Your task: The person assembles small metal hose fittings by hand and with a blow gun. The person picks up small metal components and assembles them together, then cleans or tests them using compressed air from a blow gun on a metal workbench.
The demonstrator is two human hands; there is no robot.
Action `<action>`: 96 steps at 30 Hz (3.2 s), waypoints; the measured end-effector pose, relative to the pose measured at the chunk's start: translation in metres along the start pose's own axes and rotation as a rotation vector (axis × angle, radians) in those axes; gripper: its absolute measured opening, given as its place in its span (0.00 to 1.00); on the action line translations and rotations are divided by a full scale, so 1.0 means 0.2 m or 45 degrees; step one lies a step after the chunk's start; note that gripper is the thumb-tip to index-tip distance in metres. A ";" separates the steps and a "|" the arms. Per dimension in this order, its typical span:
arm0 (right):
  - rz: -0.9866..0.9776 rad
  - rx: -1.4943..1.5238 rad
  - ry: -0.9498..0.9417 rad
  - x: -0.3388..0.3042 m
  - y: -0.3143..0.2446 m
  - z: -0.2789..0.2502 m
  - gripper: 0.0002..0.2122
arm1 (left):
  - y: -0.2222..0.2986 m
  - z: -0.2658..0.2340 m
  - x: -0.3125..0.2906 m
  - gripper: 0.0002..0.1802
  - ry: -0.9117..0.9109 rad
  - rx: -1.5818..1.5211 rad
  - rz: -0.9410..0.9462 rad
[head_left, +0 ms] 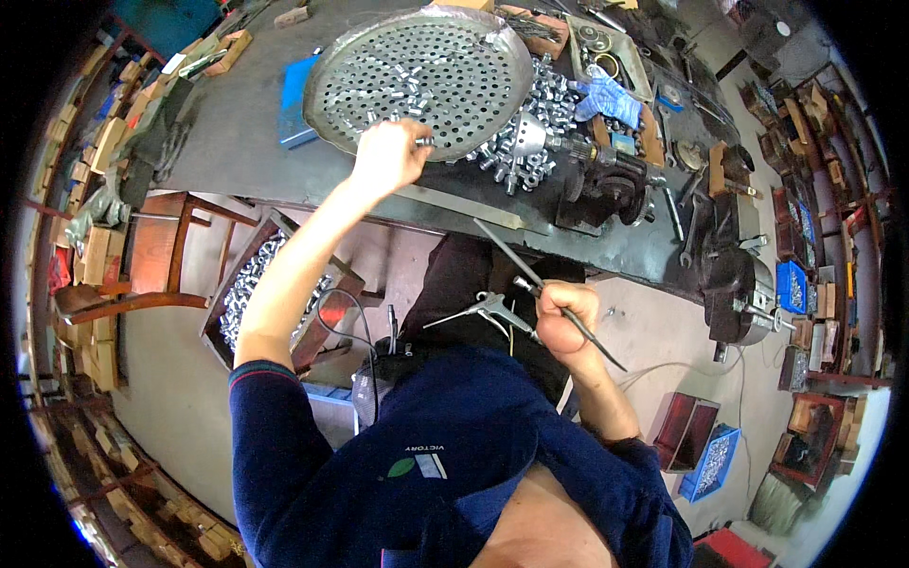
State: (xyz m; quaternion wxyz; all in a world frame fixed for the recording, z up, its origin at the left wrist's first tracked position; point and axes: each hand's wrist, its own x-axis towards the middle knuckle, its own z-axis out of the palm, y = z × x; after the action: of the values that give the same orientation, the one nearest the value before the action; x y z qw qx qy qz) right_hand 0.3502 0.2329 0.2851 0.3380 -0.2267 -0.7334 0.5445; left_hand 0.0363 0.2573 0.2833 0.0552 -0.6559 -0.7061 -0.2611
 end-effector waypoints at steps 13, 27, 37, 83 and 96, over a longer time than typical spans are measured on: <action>-0.050 0.039 -0.028 -0.05 0.13 0.02 0.16 | -0.33 -0.39 -0.42 0.12 0.266 -0.161 -0.492; 0.086 -0.013 0.000 -0.04 0.12 0.03 0.10 | -0.86 0.03 -1.24 0.16 -0.141 0.276 -1.165; 0.075 -0.116 -0.010 -0.06 0.15 0.04 0.10 | -0.94 -0.03 -1.20 0.15 -0.311 0.065 -1.315; -0.229 -0.106 -0.319 0.09 0.01 0.12 0.23 | 0.43 -0.08 -0.65 0.15 -0.502 -2.221 -0.659; -0.324 -0.350 -0.261 0.06 0.05 0.14 0.17 | 0.47 -0.13 -0.59 0.11 -0.564 -1.619 -0.374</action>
State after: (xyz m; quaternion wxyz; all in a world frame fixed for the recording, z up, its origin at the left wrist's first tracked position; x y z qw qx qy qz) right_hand 0.3212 0.2250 0.2738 0.2935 -0.1198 -0.8541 0.4125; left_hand 0.1355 0.1403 0.2838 -0.5220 -0.4961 -0.4920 -0.4892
